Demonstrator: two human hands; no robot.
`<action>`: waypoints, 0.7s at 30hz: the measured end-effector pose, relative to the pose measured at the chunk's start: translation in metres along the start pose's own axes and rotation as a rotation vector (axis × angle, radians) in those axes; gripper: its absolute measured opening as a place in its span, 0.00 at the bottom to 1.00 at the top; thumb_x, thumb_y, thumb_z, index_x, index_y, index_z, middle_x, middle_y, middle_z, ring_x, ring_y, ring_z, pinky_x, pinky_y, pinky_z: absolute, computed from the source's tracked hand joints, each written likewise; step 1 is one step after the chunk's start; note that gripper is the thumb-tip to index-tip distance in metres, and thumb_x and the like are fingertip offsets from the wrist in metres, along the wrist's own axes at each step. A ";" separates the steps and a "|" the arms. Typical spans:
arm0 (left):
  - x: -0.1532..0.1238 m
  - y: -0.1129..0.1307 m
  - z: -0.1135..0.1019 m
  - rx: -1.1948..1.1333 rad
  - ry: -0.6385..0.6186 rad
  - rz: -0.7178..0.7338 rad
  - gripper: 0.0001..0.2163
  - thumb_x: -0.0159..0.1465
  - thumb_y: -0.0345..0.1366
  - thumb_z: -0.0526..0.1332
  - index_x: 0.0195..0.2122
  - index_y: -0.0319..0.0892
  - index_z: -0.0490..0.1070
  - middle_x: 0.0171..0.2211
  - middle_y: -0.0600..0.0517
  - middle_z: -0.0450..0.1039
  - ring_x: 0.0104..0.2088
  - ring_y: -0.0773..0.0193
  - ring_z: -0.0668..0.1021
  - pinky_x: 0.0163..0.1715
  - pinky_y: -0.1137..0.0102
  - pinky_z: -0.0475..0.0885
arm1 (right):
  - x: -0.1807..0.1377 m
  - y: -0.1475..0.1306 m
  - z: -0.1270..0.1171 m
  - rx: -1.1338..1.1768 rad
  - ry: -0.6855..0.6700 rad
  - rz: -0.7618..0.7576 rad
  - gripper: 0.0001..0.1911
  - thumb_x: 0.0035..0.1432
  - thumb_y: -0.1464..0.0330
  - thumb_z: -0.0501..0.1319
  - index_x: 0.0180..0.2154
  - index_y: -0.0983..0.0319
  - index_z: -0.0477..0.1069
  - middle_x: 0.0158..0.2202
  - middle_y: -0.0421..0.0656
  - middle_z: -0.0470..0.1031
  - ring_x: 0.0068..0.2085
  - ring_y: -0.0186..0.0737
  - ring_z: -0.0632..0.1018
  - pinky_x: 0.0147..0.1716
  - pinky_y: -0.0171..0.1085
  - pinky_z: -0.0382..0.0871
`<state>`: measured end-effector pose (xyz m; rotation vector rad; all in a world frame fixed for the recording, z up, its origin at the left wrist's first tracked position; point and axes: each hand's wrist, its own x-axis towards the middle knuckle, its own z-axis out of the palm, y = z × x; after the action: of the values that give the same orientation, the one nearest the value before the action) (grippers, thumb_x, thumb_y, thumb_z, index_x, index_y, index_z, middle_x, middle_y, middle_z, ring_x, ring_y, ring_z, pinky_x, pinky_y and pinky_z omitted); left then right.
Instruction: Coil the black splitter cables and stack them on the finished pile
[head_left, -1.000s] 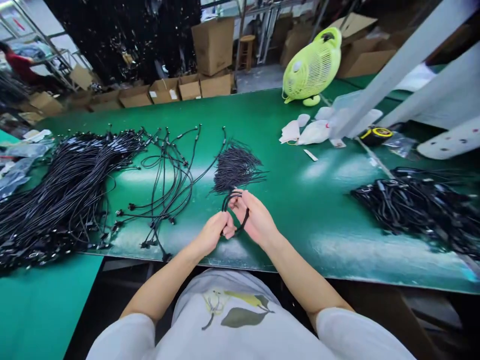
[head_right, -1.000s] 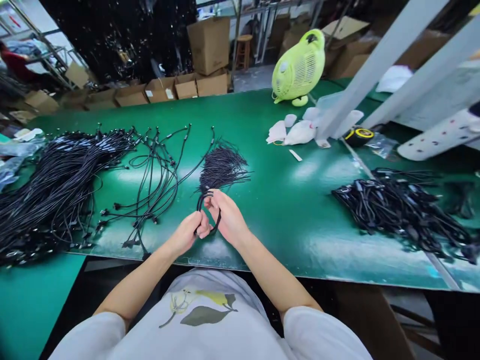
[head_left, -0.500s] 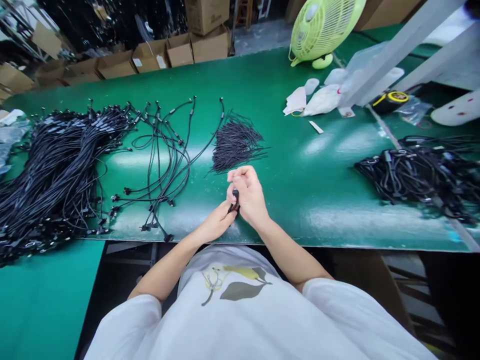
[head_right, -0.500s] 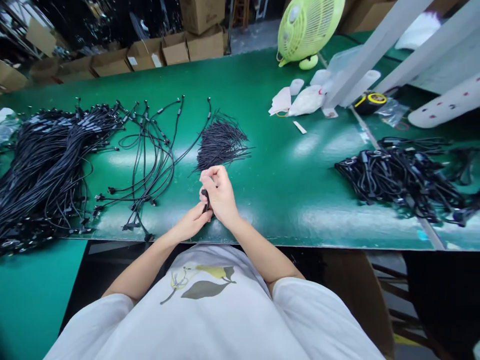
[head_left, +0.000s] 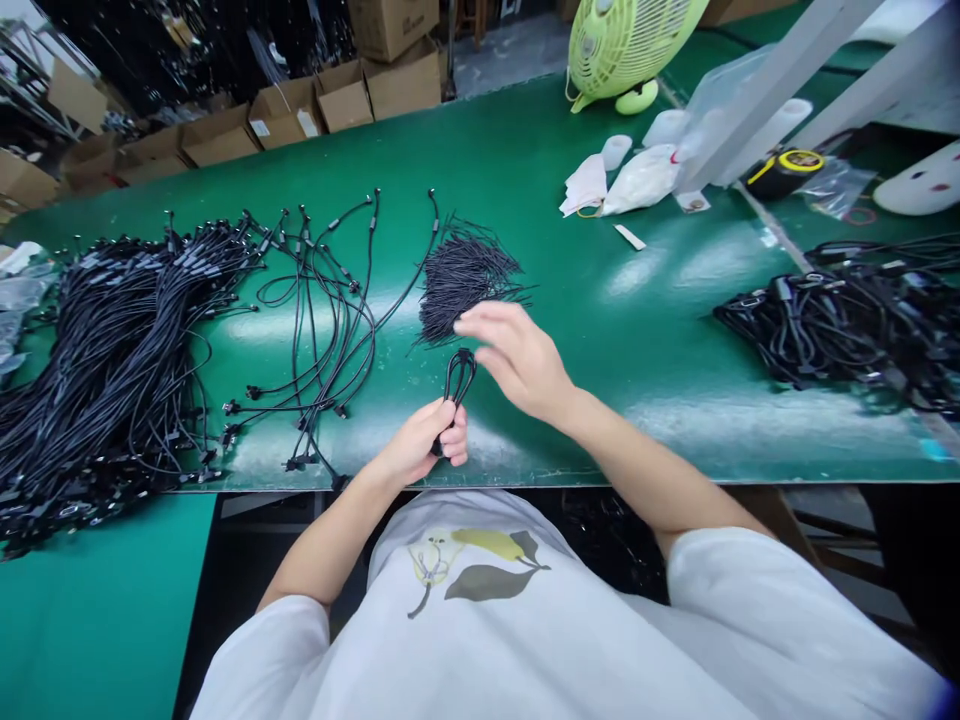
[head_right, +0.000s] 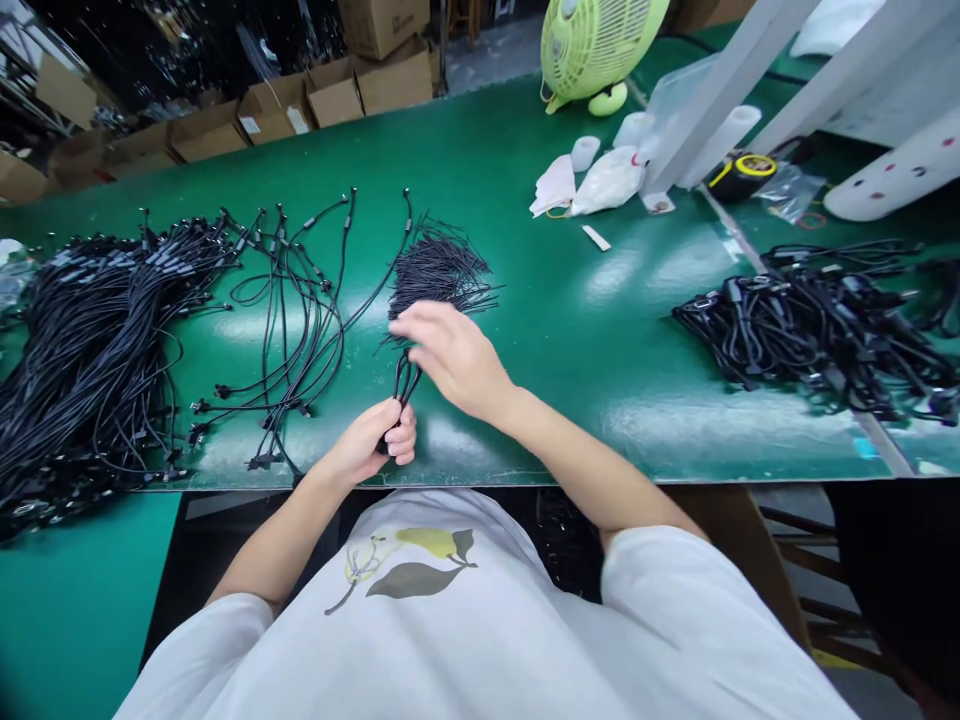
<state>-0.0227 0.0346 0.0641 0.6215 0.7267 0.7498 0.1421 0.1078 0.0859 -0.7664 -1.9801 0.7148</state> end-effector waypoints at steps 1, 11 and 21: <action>-0.001 0.002 -0.003 0.028 -0.023 -0.020 0.20 0.58 0.52 0.65 0.29 0.41 0.61 0.18 0.62 0.51 0.17 0.74 0.59 0.19 0.75 0.61 | -0.005 -0.001 -0.007 -0.135 -0.122 -0.143 0.16 0.66 0.58 0.53 0.50 0.57 0.69 0.52 0.46 0.71 0.53 0.42 0.73 0.58 0.50 0.59; -0.005 0.001 -0.008 0.779 -0.123 -0.042 0.15 0.67 0.51 0.50 0.35 0.44 0.58 0.21 0.59 0.62 0.21 0.68 0.67 0.28 0.71 0.67 | -0.038 0.007 -0.009 -0.718 -0.640 -0.627 0.15 0.69 0.70 0.46 0.31 0.63 0.67 0.26 0.41 0.68 0.27 0.37 0.69 0.26 0.38 0.56; 0.015 -0.016 -0.014 1.368 0.165 0.048 0.18 0.65 0.48 0.49 0.47 0.43 0.70 0.29 0.49 0.76 0.30 0.55 0.79 0.35 0.64 0.74 | -0.030 0.020 -0.007 -0.766 -0.714 -0.515 0.08 0.67 0.68 0.53 0.34 0.61 0.67 0.31 0.42 0.74 0.29 0.35 0.74 0.25 0.37 0.57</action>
<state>-0.0198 0.0406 0.0390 1.8191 1.3611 0.2432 0.1663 0.0998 0.0594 -0.3777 -3.0063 -0.1525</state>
